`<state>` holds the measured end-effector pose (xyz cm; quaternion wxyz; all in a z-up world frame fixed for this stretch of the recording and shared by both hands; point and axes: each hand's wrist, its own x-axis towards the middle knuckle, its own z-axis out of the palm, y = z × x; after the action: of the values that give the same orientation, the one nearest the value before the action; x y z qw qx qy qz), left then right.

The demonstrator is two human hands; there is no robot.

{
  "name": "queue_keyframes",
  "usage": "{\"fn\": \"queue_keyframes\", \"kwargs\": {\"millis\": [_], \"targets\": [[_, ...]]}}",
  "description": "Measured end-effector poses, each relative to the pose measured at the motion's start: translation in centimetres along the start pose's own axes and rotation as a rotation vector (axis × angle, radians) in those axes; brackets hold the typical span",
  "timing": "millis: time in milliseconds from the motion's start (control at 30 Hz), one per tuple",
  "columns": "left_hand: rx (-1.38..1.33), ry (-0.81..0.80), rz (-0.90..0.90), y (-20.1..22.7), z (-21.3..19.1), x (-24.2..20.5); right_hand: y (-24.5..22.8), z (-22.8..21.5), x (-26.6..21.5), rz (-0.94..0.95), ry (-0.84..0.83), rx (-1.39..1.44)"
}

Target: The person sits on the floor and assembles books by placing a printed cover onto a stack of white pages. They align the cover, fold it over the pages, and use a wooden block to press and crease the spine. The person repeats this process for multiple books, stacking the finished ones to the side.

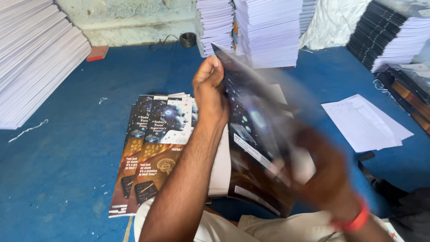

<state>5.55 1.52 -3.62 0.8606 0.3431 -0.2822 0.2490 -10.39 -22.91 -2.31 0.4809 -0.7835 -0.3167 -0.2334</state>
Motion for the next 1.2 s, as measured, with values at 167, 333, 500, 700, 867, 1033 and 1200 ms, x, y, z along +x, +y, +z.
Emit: {"fn": "queue_keyframes", "kwargs": {"millis": [167, 333, 500, 700, 867, 1033, 1200], "targets": [[-0.51, -0.409, -0.131, -2.7, -0.8, 2.5, -3.4, 6.4, -1.5, -0.449, -0.147, -0.123], [-0.682, -0.464, -0.215, -1.3, 2.6, 0.6, -3.5, 8.6, -1.2, -0.478, -0.21, -0.189], [-0.728, -0.514, -0.248, -0.1, 4.4, -0.1, -2.4, 8.6, -1.0, -0.473, -0.206, -0.119], [-0.729, -0.582, -0.266, 0.9, 3.8, 0.0, 0.0, 5.9, 1.9, -0.183, 0.147, -0.033], [-0.718, -0.608, -0.247, 0.5, 2.8, 1.0, 0.7, 4.6, 1.8, -0.083, 0.152, 0.022], [-0.65, -0.694, -0.132, -1.3, -0.2, 3.3, 1.9, 5.5, -0.6, -0.005, 0.011, 0.169], [-0.331, -0.738, -0.081, -0.5, -7.6, 7.9, 4.2, 9.5, -6.4, -0.1, -0.038, 0.102]]}}
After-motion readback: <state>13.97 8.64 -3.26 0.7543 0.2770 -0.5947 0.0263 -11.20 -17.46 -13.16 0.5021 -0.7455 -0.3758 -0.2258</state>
